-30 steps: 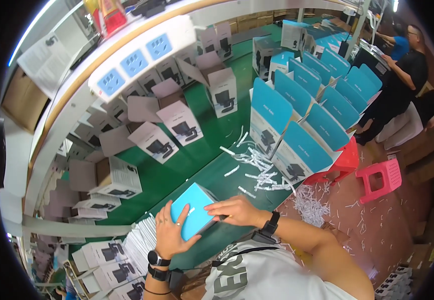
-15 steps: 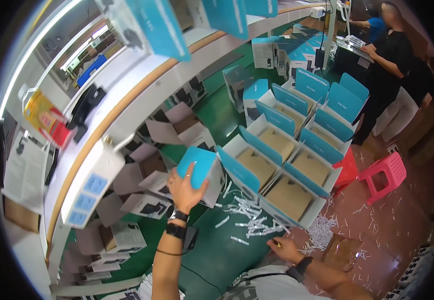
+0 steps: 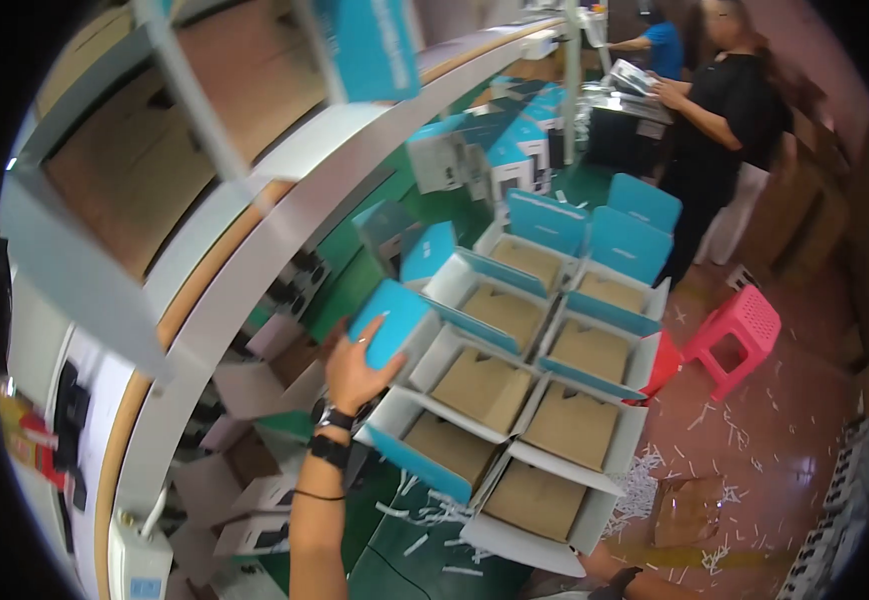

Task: The person places a manual into a box, uses a yellow tool to apply adhesive strips to the flaps, and seals the box before setting it aside. This process is repeated for several more boxes on the assembly line.

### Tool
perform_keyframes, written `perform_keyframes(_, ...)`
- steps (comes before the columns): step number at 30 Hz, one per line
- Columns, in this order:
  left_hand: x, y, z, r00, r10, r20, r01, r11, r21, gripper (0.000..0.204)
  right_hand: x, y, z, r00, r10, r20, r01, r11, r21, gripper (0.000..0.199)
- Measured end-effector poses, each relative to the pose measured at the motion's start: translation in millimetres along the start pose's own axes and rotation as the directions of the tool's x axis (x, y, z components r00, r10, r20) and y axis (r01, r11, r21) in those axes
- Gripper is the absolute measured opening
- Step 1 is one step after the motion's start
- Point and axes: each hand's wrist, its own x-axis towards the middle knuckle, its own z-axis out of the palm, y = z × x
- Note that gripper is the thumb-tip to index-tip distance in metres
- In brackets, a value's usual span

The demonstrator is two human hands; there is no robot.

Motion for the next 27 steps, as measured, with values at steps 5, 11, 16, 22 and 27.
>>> perform_keyframes(5,15,-66,13,0.993,-0.103,-0.063,0.115,0.968,0.222,0.083,23,-115,-56,0.998,0.056,-0.035,-0.054,0.997,0.057,0.035)
perform_keyframes(11,2,-20,-60,0.992,0.066,-0.109,-0.008,0.888,0.460,0.080,0,-93,-41,0.948,0.307,-0.087,-0.261,0.903,0.342,0.036)
perform_keyframes(16,-52,-66,-73,0.930,-0.357,0.087,0.315,0.897,0.311,0.043,8,-7,44,0.998,-0.054,0.014,0.047,0.956,0.291,0.038)
perform_keyframes(22,-114,-46,-108,0.938,-0.318,0.135,0.219,0.849,0.480,0.008,91,-167,-17,0.461,-0.089,0.883,0.114,0.993,0.040,0.037)
perform_keyframes(27,-159,-46,-100,0.883,-0.465,0.059,0.405,0.819,0.406,0.017,125,-247,-3,0.829,-0.411,0.379,0.306,0.901,0.308,0.028)
